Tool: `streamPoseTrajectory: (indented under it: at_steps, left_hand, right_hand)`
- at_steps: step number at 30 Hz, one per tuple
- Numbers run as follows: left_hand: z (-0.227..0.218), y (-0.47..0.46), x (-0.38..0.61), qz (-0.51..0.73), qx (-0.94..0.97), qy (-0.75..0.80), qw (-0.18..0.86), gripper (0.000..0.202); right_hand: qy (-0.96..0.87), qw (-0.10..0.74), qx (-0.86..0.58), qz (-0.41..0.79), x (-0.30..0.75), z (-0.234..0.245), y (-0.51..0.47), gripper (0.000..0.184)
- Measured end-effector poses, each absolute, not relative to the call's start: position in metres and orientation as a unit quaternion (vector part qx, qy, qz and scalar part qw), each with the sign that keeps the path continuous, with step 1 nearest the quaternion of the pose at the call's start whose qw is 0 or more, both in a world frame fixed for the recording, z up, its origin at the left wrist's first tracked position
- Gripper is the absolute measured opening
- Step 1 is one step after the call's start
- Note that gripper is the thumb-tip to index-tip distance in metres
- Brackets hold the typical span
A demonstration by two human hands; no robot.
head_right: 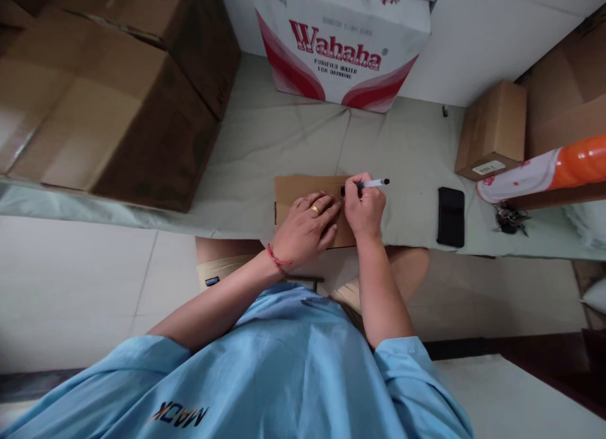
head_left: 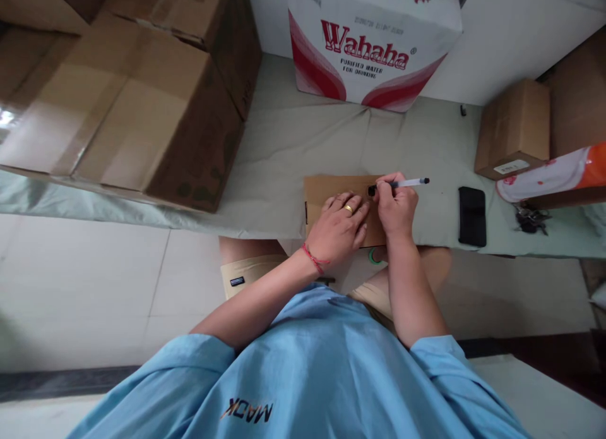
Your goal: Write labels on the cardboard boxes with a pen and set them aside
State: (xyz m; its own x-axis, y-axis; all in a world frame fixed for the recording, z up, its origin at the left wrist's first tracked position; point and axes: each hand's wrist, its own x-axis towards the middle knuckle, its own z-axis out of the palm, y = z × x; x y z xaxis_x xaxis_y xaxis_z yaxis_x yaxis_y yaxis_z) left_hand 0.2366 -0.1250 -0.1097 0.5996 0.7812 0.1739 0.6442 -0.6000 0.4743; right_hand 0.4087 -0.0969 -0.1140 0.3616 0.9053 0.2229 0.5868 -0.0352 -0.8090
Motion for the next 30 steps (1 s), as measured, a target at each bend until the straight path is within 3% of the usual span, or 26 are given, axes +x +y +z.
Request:
streamPoseTrajectory:
  at_steps: [30]
  left_hand:
    - [-0.1139,-0.1257,0.2375,0.202,0.873,0.403,0.185,0.046]
  right_hand:
    - [-0.547,0.423,-0.705,0.156,0.4073,-0.1118,-0.094,0.019]
